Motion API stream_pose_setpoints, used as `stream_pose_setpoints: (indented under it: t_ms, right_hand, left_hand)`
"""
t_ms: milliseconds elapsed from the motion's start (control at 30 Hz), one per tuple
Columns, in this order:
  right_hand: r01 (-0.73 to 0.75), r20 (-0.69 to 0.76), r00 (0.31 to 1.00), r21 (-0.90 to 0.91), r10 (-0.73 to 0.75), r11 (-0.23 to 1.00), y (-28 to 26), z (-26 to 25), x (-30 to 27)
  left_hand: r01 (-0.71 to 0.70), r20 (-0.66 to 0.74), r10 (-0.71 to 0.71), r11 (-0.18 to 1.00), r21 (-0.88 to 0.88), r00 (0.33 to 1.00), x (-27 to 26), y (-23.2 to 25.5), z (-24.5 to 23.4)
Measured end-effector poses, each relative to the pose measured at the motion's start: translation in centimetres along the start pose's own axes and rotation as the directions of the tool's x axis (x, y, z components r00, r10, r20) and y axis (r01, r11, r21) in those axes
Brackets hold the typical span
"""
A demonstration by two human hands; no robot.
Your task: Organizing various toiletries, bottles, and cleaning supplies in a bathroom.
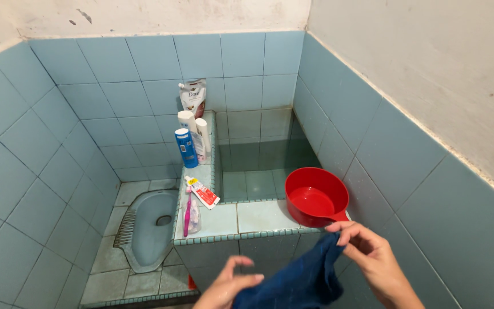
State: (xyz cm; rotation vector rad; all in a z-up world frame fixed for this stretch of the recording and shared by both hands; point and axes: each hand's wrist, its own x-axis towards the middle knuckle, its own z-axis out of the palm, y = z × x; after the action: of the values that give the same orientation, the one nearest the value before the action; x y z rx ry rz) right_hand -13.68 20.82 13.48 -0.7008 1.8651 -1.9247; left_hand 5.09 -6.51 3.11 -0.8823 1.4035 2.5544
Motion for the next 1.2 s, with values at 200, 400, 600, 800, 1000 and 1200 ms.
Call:
stream_pose_setpoints:
  t_ms: [200, 400, 600, 800, 1000, 1200]
  right_hand:
    - [-0.039, 0.071, 0.997, 0.167, 0.027, 0.985, -0.8, 1.0, -0.7]
    - [-0.190, -0.066, 0.968, 0.433, 0.241, 0.881, -2.8, 2.1, -1.6]
    - [-0.231, -0.003, 0.973, 0.048, 0.231, 0.972, 1.7, 3.8, -1.2]
    - [-0.116, -0.062, 0.993, -0.620, 0.100, 0.776, 3.2, 6.3, -0.5]
    - [-0.205, -0.107, 0.979, -0.558, 0.175, 0.804, 3.9, 6.9, 0.5]
    - [-0.457, 0.077, 0.885, 0.334, 0.460, 0.824, 5.0, 5.9, 1.7]
  left_hand:
    - [0.020, 0.561, 0.076, 0.986, -0.163, 0.824, 5.6, -7.3, -2.9]
    - [-0.629, -0.178, 0.637, 0.770, 0.109, 0.750, -2.3, -0.8, 2.6]
    - [-0.592, -0.188, 0.931, 0.347, 0.727, 0.313, -5.7, 1.9, 3.8]
    - [-0.519, -0.081, 0.972, 0.187, 0.834, 0.219, -6.2, 2.2, 4.2]
    - [-0.616, -0.112, 0.979, 0.193, 0.764, 0.167, -8.1, 3.8, 4.5]
    - [-0.610, -0.114, 0.979, 0.196, 0.768, 0.170, -8.8, 4.2, 3.8]
